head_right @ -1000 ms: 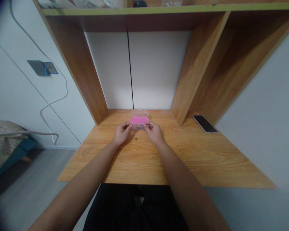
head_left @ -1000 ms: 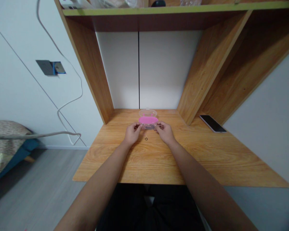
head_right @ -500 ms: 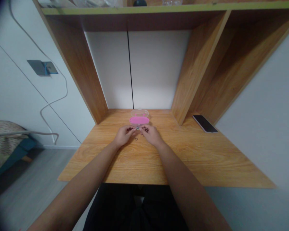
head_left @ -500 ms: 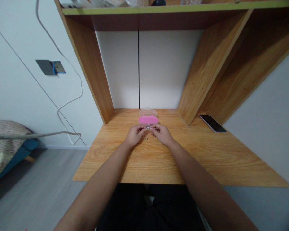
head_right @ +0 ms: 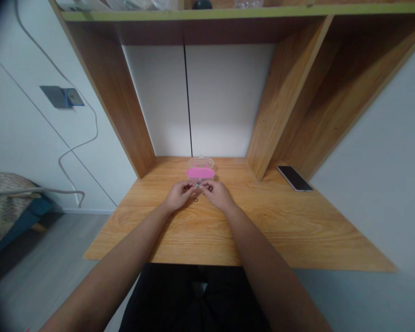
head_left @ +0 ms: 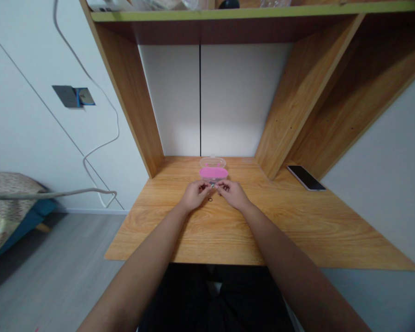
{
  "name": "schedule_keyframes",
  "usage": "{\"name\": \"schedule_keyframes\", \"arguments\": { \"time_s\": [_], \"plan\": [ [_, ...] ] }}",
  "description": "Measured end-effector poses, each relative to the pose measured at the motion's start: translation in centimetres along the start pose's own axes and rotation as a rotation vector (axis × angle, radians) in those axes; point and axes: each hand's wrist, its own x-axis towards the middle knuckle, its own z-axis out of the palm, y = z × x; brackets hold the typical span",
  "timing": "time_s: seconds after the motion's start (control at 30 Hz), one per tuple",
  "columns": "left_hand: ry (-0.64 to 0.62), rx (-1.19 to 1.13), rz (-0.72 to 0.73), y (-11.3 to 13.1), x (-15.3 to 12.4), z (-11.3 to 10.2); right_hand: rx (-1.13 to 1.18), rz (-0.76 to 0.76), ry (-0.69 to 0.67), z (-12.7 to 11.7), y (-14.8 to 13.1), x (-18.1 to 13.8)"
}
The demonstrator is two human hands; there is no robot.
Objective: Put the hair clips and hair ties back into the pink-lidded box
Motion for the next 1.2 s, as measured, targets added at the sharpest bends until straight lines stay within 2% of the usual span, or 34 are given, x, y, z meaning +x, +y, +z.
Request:
{"name": "schedule_keyframes", "arguments": {
  "time_s": [0.4,0.7,0.83,1.03,1.2],
  "plan": [
    [-0.01,0.04,0.032,0.1,0.0,-0.2,0.017,-0.002,-0.011,0.1,-0.2,0.0],
    [-0.007,0.054,0.04,0.1,0.0,-0.2,0.032,-0.038,0.029,0.4,-0.6,0.0],
    [0.012,0.056,0.029,0.0,0.0,-0.1,-0.014,-0.059,0.155,0.2,-0.8,0.1],
    [0.067,0.088,-0.001,-0.1,0.1,-0.1,-0.173,-0.072,0.464,-1.1,-0.5,0.6],
    [0.102,0.125,-0.012,0.2,0.1,-0.3,-0.26,-0.066,0.546,-1.7,0.4,1.1]
  ]
}}
